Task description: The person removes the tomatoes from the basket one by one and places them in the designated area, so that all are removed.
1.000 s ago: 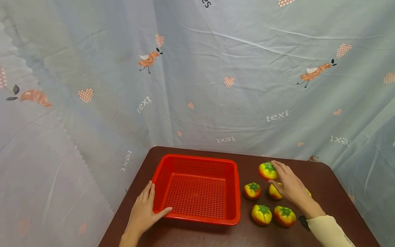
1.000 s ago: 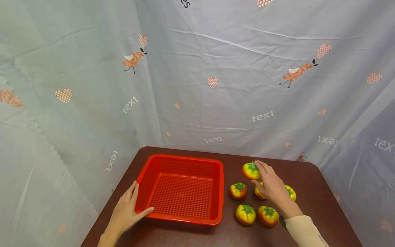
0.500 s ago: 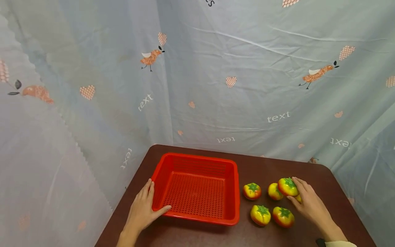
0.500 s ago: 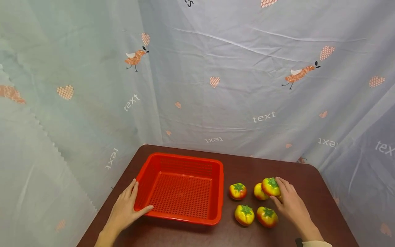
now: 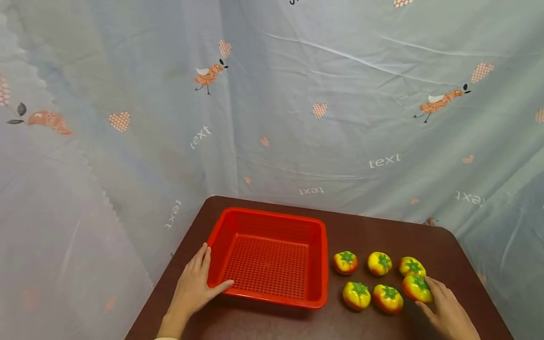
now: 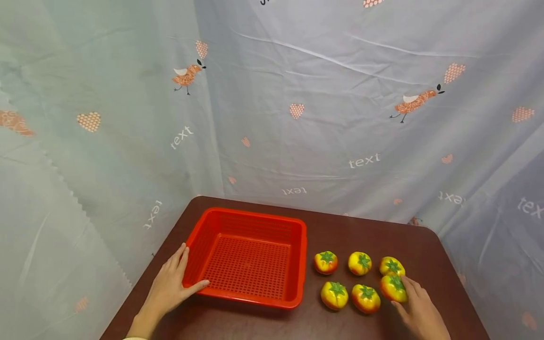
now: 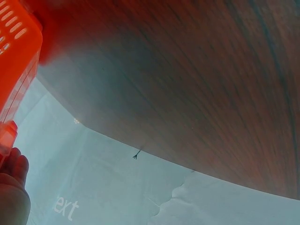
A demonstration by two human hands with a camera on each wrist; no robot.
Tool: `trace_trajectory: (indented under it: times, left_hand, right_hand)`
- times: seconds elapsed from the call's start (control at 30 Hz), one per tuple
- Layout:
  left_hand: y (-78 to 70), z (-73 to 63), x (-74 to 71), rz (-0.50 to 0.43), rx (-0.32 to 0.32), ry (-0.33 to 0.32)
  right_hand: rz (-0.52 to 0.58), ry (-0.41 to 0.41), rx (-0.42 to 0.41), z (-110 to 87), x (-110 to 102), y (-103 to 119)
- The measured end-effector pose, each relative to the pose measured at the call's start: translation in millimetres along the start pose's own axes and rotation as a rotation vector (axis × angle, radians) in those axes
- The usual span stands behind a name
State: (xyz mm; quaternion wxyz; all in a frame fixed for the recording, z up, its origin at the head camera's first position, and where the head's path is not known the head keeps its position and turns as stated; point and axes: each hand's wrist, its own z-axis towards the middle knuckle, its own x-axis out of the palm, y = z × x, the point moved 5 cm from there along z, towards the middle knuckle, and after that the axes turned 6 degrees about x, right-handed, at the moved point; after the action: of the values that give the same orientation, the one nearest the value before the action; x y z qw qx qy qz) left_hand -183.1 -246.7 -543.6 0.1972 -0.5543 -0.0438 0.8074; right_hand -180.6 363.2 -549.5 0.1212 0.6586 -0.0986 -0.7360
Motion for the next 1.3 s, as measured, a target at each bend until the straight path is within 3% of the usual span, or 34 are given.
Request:
trace_trajectory:
  times: [0.3,0.7,0.93,1.3]
  left_hand:
    - [2.2,0.1,-0.4,0.003,-0.005,0.004]
    - [1.2,1.0,-0.4,-0.006,-0.013,0.016]
    - [1.8,1.2,-1.0,-0.004,-0.009,0.012]
    - [0.9,0.6,-1.1,0.026,-0.003,0.024]
  right_hand:
    - [0.007,0.038,-0.032,-11.8,25,-12]
    - [-0.01,0.09,0.038,-17.5,34,-31]
    - [-0.014,0.164,0.111,-16.0,38,-36]
    - [-0.036,0.12,0.086,-18.2,43,-38]
